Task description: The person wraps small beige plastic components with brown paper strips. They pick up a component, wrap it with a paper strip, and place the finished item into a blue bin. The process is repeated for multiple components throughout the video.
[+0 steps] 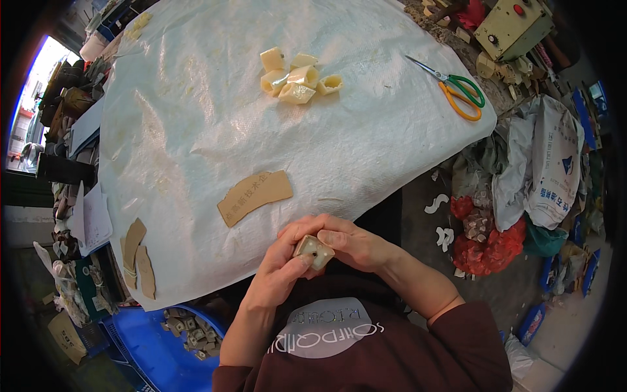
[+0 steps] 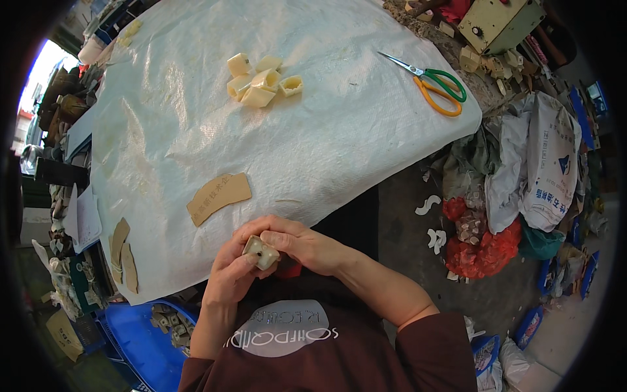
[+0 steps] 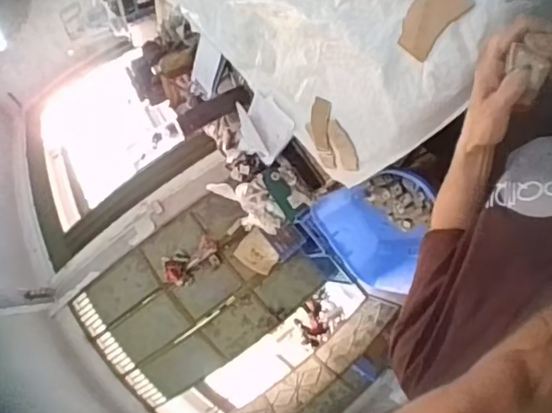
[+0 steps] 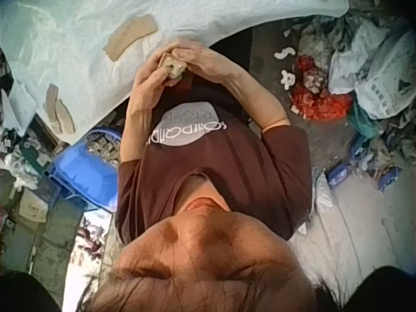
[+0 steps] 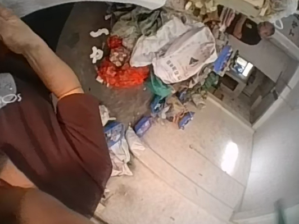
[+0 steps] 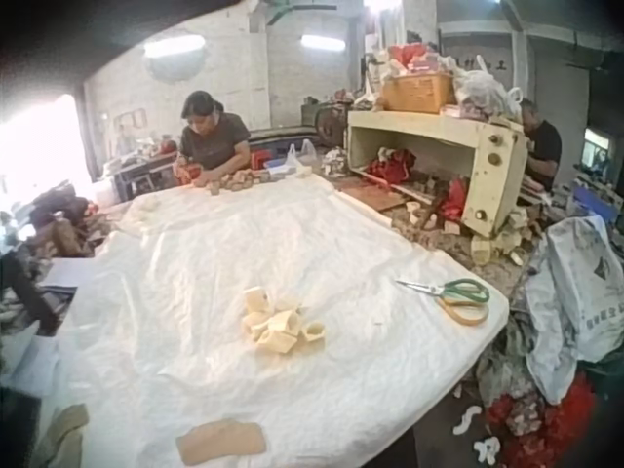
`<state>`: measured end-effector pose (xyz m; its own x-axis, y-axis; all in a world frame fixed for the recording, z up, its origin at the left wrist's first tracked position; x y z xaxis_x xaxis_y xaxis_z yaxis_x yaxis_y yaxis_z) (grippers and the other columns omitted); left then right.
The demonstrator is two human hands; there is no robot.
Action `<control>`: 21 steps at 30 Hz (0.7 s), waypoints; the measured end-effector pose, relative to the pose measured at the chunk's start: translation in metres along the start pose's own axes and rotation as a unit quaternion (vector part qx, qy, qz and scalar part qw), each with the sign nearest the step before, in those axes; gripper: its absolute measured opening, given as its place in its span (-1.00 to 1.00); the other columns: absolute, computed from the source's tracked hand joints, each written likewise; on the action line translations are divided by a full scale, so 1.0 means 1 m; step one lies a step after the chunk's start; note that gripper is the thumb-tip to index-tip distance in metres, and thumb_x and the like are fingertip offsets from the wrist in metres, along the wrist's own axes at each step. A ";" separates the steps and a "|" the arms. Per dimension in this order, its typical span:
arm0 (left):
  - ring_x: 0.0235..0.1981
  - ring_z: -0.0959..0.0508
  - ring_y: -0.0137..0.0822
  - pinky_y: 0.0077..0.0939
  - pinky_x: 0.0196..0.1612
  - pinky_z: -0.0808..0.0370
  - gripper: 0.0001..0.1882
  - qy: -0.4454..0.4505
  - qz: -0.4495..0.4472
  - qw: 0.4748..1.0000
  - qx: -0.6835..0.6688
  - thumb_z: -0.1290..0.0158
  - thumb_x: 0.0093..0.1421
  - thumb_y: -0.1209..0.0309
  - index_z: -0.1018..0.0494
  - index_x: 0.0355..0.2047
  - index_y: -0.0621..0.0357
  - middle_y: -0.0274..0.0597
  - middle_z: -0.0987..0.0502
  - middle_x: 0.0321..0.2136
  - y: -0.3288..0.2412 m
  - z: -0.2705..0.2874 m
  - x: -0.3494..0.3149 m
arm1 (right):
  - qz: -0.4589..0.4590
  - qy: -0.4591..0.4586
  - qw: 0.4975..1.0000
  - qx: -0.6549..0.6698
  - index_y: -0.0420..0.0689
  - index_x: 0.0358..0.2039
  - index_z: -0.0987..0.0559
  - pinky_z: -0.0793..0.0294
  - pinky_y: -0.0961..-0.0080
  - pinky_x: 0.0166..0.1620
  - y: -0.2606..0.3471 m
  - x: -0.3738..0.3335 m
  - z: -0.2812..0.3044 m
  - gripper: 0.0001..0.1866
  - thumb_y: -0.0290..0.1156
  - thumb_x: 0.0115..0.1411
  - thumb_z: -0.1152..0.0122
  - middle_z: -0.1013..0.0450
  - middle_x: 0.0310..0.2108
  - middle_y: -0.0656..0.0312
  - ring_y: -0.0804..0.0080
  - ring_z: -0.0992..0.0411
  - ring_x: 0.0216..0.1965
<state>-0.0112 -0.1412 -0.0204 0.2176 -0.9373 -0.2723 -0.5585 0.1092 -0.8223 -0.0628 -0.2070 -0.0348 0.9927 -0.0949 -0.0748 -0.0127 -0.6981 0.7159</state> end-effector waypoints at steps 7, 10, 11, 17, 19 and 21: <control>-0.41 -0.33 -0.51 -0.66 -0.38 -0.30 -0.59 0.023 -0.008 1.000 0.013 0.05 0.06 0.30 -0.27 -0.12 0.27 -0.24 -0.30 -0.31 0.005 -0.001 0.000 | 0.123 -0.028 0.977 -0.171 -0.15 -0.09 -0.42 -0.36 0.41 -0.06 0.008 -0.007 0.000 -0.71 -0.30 0.27 0.13 -0.25 -0.03 0.05 0.35 -0.32 -0.09; -0.42 -0.34 -0.51 -0.66 -0.39 -0.30 -0.62 -0.009 0.001 1.000 0.024 0.07 0.13 0.24 -0.29 -0.15 0.25 -0.24 -0.32 -0.34 0.004 0.000 0.002 | 0.111 -0.046 0.971 -0.207 -0.14 -0.06 -0.41 -0.34 0.43 -0.04 0.009 -0.007 0.000 -0.69 -0.29 0.28 0.16 -0.25 -0.03 0.06 0.34 -0.31 -0.07; -0.43 -0.34 -0.52 -0.67 -0.39 -0.30 -0.64 -0.025 -0.013 1.000 -0.006 0.10 0.16 0.22 -0.30 -0.16 0.24 -0.26 -0.32 -0.37 0.002 -0.001 0.003 | 0.080 -0.050 0.979 -0.182 -0.14 -0.05 -0.41 -0.33 0.43 -0.03 0.006 -0.008 0.001 -0.68 -0.28 0.28 0.18 -0.24 -0.02 0.05 0.33 -0.30 -0.06; -0.41 -0.38 -0.46 -0.61 -0.44 -0.32 -0.52 -0.112 -0.060 0.992 -0.024 0.20 0.24 0.13 -0.24 -0.01 0.28 -0.23 -0.37 -0.35 0.007 0.002 0.000 | 0.091 -0.028 0.993 -0.062 -0.16 -0.06 -0.39 -0.40 0.48 -0.18 -0.005 -0.003 0.001 -0.62 -0.18 0.29 0.22 -0.18 0.05 0.01 0.39 -0.31 -0.11; -0.40 -0.39 -0.44 -0.57 -0.43 -0.35 -0.53 -0.123 -0.068 0.990 0.004 0.24 0.27 0.14 -0.22 0.02 0.27 -0.22 -0.38 -0.32 0.008 0.000 -0.002 | 0.128 -0.047 0.983 -0.123 -0.19 -0.07 -0.37 -0.42 0.51 -0.26 -0.002 -0.005 -0.002 -0.59 -0.14 0.28 0.23 -0.18 0.05 0.00 0.42 -0.32 -0.17; -0.35 -0.42 -0.38 -0.55 -0.39 -0.39 -0.52 -0.134 -0.081 0.988 -0.007 0.25 0.27 0.13 -0.20 0.02 0.27 -0.18 -0.37 -0.27 0.008 -0.005 -0.001 | 0.193 -0.080 0.955 -0.213 -0.21 -0.08 -0.36 -0.42 0.54 -0.34 0.004 -0.006 -0.007 -0.56 -0.10 0.28 0.25 -0.21 0.03 0.00 0.45 -0.33 -0.23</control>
<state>-0.0196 -0.1410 -0.0247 0.5075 -0.8207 -0.2623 -0.5098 -0.0407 -0.8593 -0.0674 -0.2041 -0.0271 0.8922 -0.4184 0.1701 -0.2898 -0.2414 0.9261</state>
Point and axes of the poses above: each hand's wrist, its own x-axis towards the middle knuckle, its own z-axis out of the back of the hand, y = z × x, the point moved 7 cm from there along x, towards the middle knuckle
